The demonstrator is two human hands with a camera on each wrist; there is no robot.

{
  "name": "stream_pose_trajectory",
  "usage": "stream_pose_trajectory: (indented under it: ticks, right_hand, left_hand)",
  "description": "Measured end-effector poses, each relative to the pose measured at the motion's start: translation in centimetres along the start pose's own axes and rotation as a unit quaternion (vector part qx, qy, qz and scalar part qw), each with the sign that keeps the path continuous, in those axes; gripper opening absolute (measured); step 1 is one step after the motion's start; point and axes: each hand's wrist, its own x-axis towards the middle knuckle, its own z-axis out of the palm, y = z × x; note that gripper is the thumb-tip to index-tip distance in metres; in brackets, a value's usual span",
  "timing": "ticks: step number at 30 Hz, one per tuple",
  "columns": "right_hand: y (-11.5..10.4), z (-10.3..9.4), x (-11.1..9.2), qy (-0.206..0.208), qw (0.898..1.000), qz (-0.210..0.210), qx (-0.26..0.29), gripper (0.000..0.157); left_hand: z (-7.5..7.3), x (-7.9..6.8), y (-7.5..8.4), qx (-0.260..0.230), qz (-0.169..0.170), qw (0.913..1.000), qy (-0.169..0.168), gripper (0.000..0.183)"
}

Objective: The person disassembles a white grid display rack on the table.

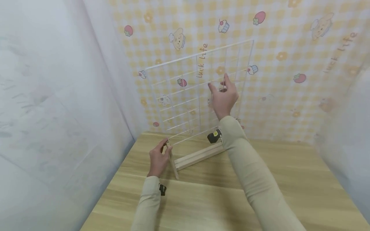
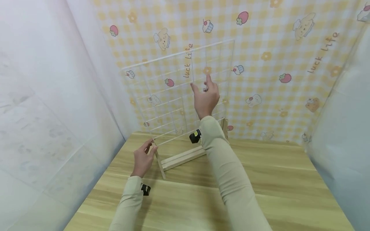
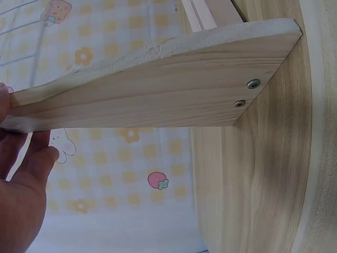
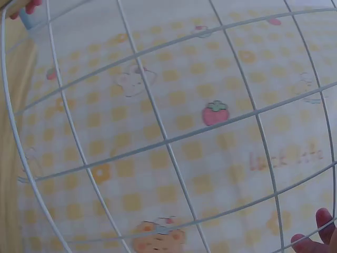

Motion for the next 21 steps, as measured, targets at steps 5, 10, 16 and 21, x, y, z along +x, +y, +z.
stream_pose_trajectory:
  ticks: [5,10,16,21]
  right_hand:
    - [-1.7,-1.0,1.2,0.003,1.000,-0.015,0.007,0.069]
    - [-2.0,-2.3,1.7,-0.001,1.000,-0.025,-0.019,0.068]
    - [-0.6,-5.4,1.7,-0.024,0.998,-0.018,-0.054,0.068]
    - [1.8,-8.5,0.2,-0.068,0.993,-0.003,-0.096,0.068]
  left_hand:
    - [0.2,-0.1,0.0,0.001,0.004,1.0000,0.000,0.037]
    - [0.1,0.1,0.0,0.000,-0.005,1.0000,-0.008,0.037]
    - [0.0,0.1,0.1,-0.014,-0.007,0.9998,-0.015,0.037]
    - [-0.2,-0.2,0.3,-0.014,-0.016,0.9997,-0.013,0.037]
